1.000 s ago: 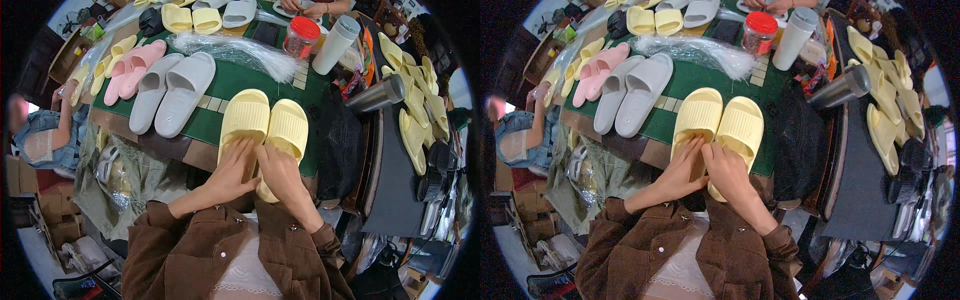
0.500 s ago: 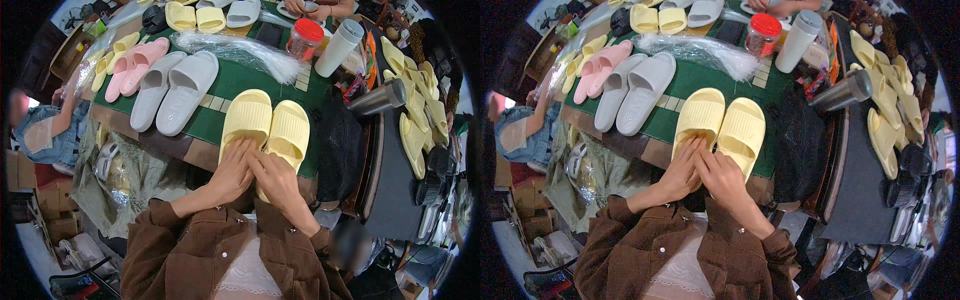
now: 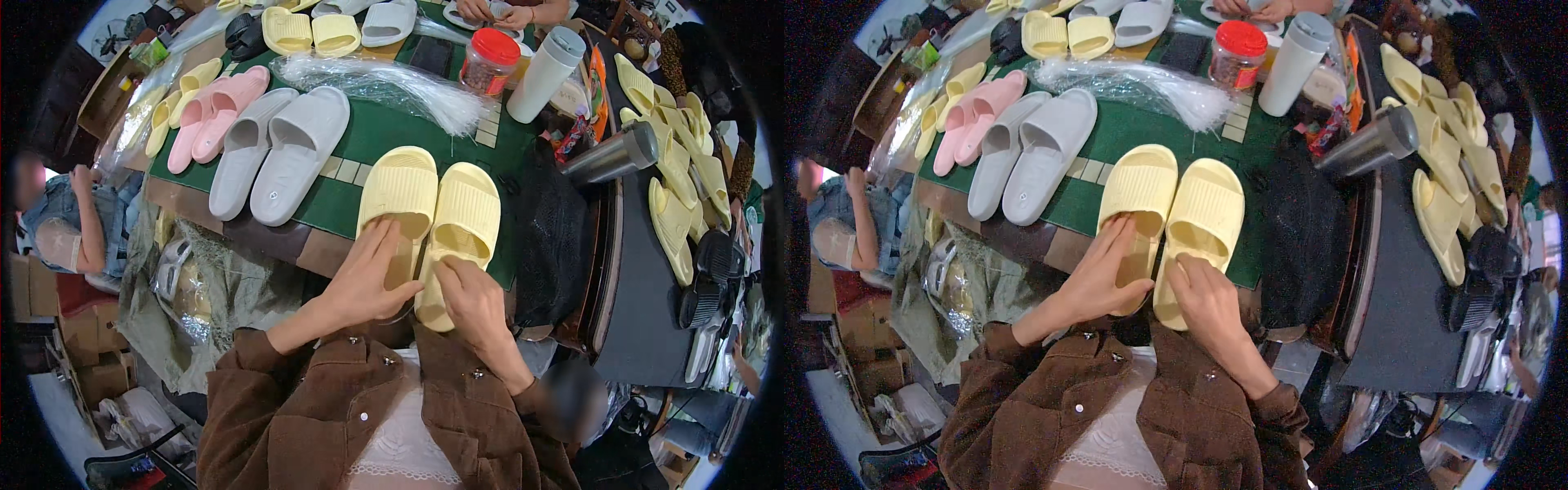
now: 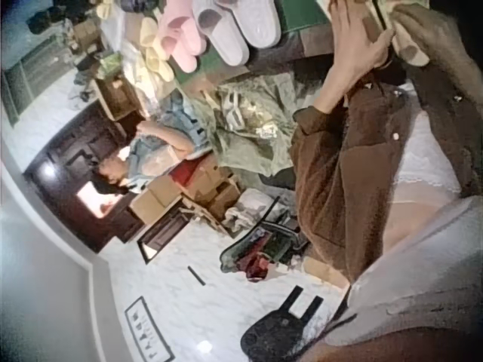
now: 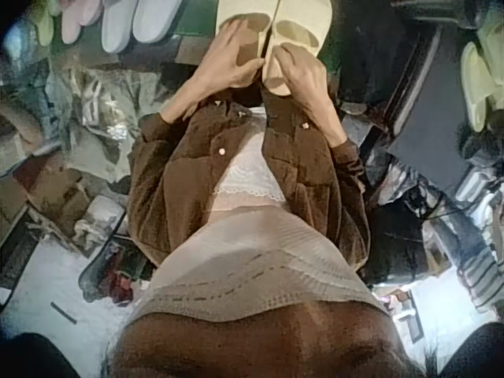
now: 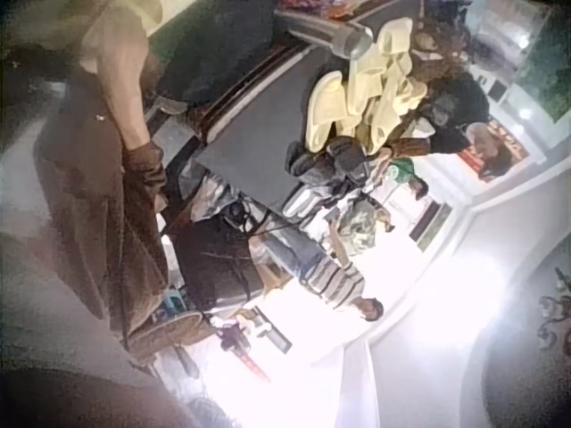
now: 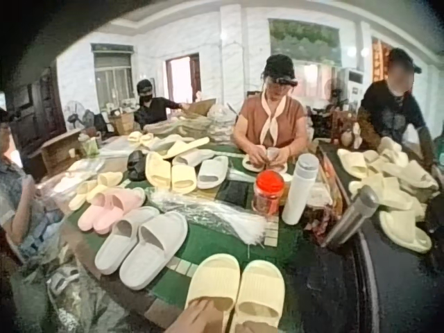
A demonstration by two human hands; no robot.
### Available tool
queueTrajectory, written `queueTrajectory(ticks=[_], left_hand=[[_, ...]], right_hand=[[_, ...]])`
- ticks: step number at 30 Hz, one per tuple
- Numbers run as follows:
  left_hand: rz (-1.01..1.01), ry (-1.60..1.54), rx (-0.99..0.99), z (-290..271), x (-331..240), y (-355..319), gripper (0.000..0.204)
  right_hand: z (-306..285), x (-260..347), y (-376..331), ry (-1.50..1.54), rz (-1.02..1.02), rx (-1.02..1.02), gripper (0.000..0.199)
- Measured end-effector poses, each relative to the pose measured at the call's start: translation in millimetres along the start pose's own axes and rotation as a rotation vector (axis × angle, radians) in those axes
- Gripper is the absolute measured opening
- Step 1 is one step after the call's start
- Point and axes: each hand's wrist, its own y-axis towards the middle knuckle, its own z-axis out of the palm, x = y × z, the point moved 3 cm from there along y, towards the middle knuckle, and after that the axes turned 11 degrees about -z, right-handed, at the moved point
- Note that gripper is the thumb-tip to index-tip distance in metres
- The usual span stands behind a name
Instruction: The person assembles plastic slippers by hand at a workbench. They pick up pairs of yellow, pink, white, and black slippers, align the soles and straps, and press them together to secure the fit. The person handles the slippers one pair at a time, inspecting the alignment and pressing the components firmly before placing them aside.
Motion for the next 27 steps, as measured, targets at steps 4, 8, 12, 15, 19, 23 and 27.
queueTrajectory(ticks=[4, 8, 12, 15, 19, 23, 27], left_hand=[[-0.025, 0.004, 0.063, -2.6, -4.4, 14.2, 0.101], [0.019, 0.003, 0.043, -0.3, -9.2, 30.9, 0.095], [0.02, 0.053, 0.041, 9.8, -11.9, 47.1, 0.079], [-0.005, 0.06, 0.052, 16.1, -9.6, 55.8, 0.073], [-0.141, 0.019, 0.254, 10.1, -13.3, 60.2, 0.079], [-0.039, 0.086, 0.1, 16.2, -8.7, 58.1, 0.067], [0.113, 0.196, -0.113, 28.2, -4.6, 57.8, 0.064]], right_hand=[[2.9, -11.6, 9.9, -0.082, 0.046, -0.073, 0.035], [17.0, -21.7, 18.2, -0.063, 0.098, -0.044, 0.035], [34.7, -32.4, 15.8, 0.023, 0.197, 0.047, 0.032], [34.5, -36.6, 13.9, 0.086, 0.271, 0.091, 0.031], [35.2, -37.3, 15.8, 0.148, 0.331, 0.079, 0.026], [35.2, -38.8, 17.0, 0.199, 0.326, -0.058, 0.018], [38.3, -39.8, 17.3, 0.181, 0.358, -0.032, 0.013]])
